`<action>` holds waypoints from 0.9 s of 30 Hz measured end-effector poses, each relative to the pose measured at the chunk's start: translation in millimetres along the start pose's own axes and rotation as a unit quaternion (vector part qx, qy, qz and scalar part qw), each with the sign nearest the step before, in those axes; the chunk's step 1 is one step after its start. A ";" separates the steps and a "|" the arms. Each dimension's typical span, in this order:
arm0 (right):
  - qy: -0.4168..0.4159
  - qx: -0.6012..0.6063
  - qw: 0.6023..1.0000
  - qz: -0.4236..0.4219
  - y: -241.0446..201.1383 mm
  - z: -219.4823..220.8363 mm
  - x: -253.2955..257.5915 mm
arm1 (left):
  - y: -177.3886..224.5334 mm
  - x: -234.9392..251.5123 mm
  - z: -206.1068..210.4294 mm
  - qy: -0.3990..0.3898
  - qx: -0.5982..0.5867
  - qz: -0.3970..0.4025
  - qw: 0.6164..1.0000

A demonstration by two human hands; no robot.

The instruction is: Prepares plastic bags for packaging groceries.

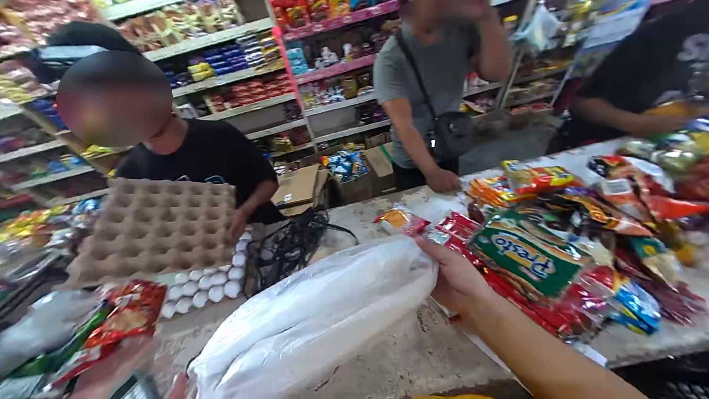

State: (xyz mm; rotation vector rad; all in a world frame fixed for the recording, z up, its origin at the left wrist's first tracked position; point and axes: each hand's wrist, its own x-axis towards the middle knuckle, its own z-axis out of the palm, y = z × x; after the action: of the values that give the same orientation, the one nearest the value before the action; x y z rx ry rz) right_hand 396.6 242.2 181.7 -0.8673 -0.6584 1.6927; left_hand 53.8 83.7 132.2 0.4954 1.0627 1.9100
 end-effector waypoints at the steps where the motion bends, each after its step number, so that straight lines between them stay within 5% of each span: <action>1: 0.002 -0.087 0.995 -0.047 -5.7 -6.3 4.4 | -4.6 3.5 1.2 0.028 0.071 0.022 0.997; 4: -0.011 -0.371 0.900 -0.229 -16.2 -10.2 5.6 | -11.3 23.1 -8.3 0.030 0.306 0.159 0.938; 6: -0.048 -0.502 0.766 -0.399 -9.6 2.7 1.4 | -9.0 32.5 -8.5 -0.023 0.422 0.238 0.875; 8: -0.147 -0.571 0.633 -0.501 10.5 26.2 -4.8 | -5.3 41.5 -1.7 -0.093 0.499 0.227 0.831; 9: -0.231 -0.603 0.587 -0.488 21.9 39.1 -7.7 | -5.0 45.6 3.8 -0.111 0.531 0.213 0.813; 11: -0.415 -0.670 0.528 -0.317 44.1 63.3 0.5 | -7.4 52.3 16.4 -0.111 0.590 0.201 0.774; 13: -0.458 -0.730 0.475 -0.178 71.1 76.2 25.9 | -10.4 55.7 28.6 -0.081 0.632 0.199 0.745; 18: -0.427 -0.785 0.447 -0.049 84.0 67.4 56.7 | -6.5 67.2 31.0 0.007 0.686 0.209 0.697; 23: -0.444 -0.796 0.362 0.196 40.1 93.8 36.2 | -2.3 73.6 29.9 0.011 0.664 0.232 0.710; 24: -0.484 -0.788 0.336 0.179 31.8 93.4 40.6 | -5.0 73.4 33.5 0.004 0.672 0.237 0.702; 25: -0.568 -0.750 0.332 0.071 31.2 75.0 58.3 | -7.7 72.1 38.6 -0.001 0.688 0.240 0.685; 26: -0.642 -0.658 0.377 -0.112 45.9 43.5 88.6 | -9.9 69.1 45.8 -0.004 0.713 0.241 0.658; 27: -0.630 -0.675 0.358 -0.143 43.5 43.4 92.0 | -11.1 62.9 57.4 -0.006 0.740 0.246 0.626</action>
State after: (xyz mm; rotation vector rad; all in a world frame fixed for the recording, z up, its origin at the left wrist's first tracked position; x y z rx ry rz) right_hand 322.0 318.5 152.5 -0.0137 -3.3107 0.7541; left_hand 64.1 167.0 150.8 1.8190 2.5622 0.8811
